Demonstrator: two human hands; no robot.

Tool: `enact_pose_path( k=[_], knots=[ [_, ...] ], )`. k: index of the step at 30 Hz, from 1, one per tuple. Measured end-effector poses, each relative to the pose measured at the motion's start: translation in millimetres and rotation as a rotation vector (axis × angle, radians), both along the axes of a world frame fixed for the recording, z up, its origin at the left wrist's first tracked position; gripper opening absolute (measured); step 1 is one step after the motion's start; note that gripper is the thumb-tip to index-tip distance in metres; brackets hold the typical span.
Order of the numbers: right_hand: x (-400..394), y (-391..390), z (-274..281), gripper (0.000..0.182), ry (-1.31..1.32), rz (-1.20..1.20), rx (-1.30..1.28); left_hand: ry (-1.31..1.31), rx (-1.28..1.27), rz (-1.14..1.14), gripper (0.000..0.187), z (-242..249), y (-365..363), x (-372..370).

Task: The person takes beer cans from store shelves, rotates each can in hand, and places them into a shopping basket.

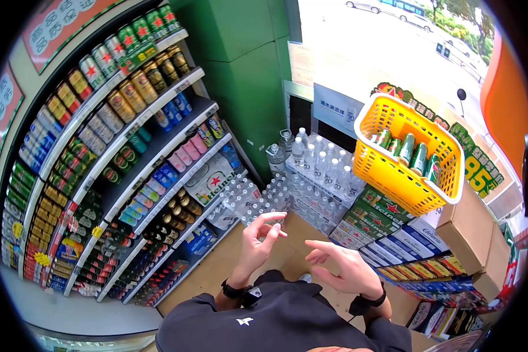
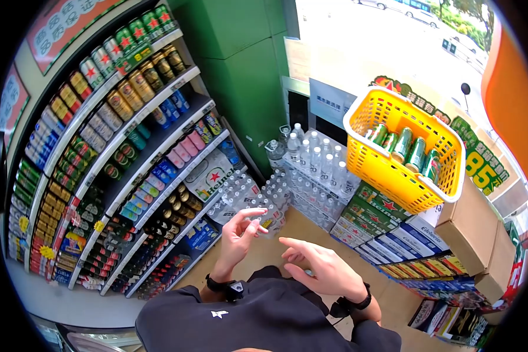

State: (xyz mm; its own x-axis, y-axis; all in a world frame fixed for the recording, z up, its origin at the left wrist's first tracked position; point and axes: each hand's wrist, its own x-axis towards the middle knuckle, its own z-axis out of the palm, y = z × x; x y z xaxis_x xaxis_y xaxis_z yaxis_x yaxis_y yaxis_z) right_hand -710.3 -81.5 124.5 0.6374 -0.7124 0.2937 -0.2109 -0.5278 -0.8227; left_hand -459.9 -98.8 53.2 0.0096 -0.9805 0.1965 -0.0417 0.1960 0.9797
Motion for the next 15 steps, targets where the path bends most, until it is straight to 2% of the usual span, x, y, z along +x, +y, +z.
enact_pose_path(
  k=[2, 6, 9, 15],
  knots=[
    [19, 3, -4, 0.054, -0.022, 0.013, 0.073, 0.002, -0.002, 0.056, 0.025, 2, 16, 18],
    [69, 15, -14, 0.055, -0.081, 0.040, 0.051, -0.018, -0.010, 0.155, 0.025, 2, 57, 63],
    [119, 30, -26, 0.054, -0.208, 0.079, 0.188, -0.047, -0.008, 0.247, 0.028, 6, 95, 106],
    [238, 70, -53, 0.056, -0.145, 0.223, 0.272, -0.084, -0.019, 0.498, 0.032, 6, 192, 204]
  ],
)
